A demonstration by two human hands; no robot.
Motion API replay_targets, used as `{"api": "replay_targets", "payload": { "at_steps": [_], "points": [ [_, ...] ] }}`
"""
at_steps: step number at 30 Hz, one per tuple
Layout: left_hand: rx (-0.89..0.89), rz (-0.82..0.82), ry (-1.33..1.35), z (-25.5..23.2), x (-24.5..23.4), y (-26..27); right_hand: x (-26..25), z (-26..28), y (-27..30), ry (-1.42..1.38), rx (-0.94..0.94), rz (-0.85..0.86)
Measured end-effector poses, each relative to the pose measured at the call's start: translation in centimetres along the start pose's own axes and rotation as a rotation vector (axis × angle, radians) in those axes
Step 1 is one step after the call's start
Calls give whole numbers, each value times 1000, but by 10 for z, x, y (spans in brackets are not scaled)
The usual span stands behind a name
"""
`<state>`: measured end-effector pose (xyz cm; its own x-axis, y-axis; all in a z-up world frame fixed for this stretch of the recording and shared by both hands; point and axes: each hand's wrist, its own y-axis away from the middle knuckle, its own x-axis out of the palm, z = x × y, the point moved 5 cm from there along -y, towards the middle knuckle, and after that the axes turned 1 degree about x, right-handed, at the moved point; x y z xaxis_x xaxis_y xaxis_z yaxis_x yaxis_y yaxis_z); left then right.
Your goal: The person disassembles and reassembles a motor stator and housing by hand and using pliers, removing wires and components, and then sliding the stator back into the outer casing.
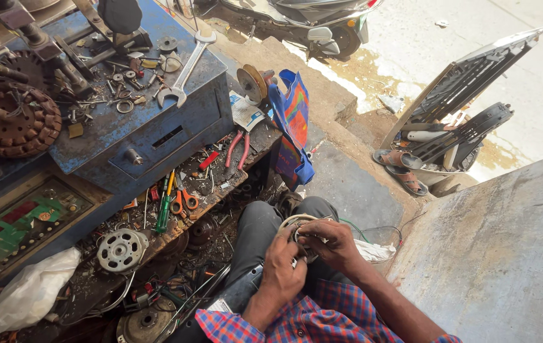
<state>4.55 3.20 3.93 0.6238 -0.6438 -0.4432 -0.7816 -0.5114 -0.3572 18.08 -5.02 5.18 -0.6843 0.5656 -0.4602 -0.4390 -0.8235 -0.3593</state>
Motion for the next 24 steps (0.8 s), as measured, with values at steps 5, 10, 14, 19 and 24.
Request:
{"api": "replay_targets", "payload": {
  "at_steps": [5, 10, 14, 19, 24],
  "points": [
    [-256, -151, 384, 49, 0, -18, 2, 2, -5, -15, -6, 0],
    [-603, -180, 809, 82, 9, -21, 4, 3, -4, -45, 77, 5],
    [-402, -39, 556, 56, 3, -28, 4, -6, 1, -142, 238, 13],
    [-16, 43, 117, 6, -18, -42, 5, -4, 7, -166, 147, -21],
    [70, 146, 106, -1, -18, -47, -4, 3, 2, 152, 8, 5]
  ]
}}
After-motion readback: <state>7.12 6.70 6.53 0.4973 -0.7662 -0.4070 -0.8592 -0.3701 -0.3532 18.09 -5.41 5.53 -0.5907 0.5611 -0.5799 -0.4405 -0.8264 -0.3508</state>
